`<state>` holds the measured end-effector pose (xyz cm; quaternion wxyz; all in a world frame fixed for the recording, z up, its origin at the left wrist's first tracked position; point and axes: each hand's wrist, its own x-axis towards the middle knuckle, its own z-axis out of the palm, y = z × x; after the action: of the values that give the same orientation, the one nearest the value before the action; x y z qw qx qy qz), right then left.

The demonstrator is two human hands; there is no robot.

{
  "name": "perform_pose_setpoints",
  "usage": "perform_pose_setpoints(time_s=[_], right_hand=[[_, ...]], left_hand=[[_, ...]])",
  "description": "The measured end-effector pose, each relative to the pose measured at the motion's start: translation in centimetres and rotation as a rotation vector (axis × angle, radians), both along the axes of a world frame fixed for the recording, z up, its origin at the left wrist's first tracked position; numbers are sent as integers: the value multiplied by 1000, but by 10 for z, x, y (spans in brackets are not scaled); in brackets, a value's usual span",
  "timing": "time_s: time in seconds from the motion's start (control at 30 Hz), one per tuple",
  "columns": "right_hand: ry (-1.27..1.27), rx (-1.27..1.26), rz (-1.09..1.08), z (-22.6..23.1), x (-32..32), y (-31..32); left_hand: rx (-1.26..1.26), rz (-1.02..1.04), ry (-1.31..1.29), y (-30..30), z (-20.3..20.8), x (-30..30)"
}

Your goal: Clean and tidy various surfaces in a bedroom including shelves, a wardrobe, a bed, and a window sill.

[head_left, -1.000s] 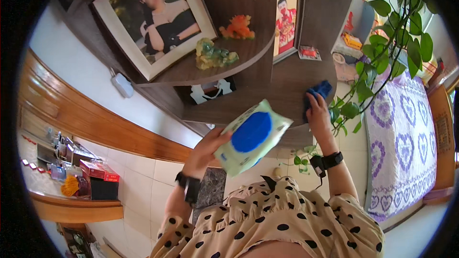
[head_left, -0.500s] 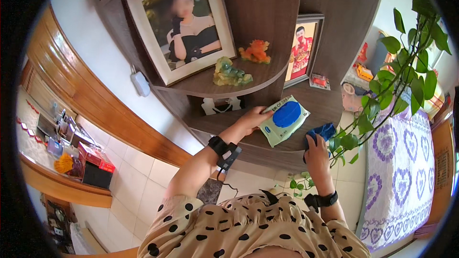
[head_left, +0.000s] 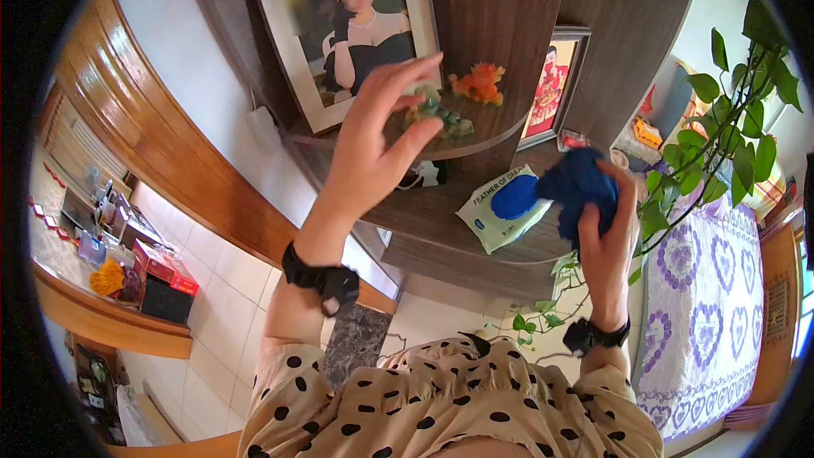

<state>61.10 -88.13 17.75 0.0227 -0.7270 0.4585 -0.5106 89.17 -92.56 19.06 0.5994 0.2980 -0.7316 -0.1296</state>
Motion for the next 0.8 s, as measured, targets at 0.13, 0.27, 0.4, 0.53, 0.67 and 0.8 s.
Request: perform_pose_setpoints(time_s=[0.13, 0.27, 0.4, 0.53, 0.67, 0.8], right_hand=[[35, 25, 187, 28, 44, -24], [208, -38, 318, 23, 78, -54], [354, -135, 298, 25, 83, -78], [356, -77, 187, 29, 76, -109], [354, -71, 162, 33, 79, -105], [390, -104, 270, 28, 86, -93]], left_hand=[[-24, 265, -335, -12, -6, 6], [-64, 348, -295, -16, -15, 0], [-33, 415, -387, -15, -15, 3], [41, 394, -259, -8, -9, -2], [55, 330, -184, -5, -12, 2], [33, 295, -215, 4, -10, 5]])
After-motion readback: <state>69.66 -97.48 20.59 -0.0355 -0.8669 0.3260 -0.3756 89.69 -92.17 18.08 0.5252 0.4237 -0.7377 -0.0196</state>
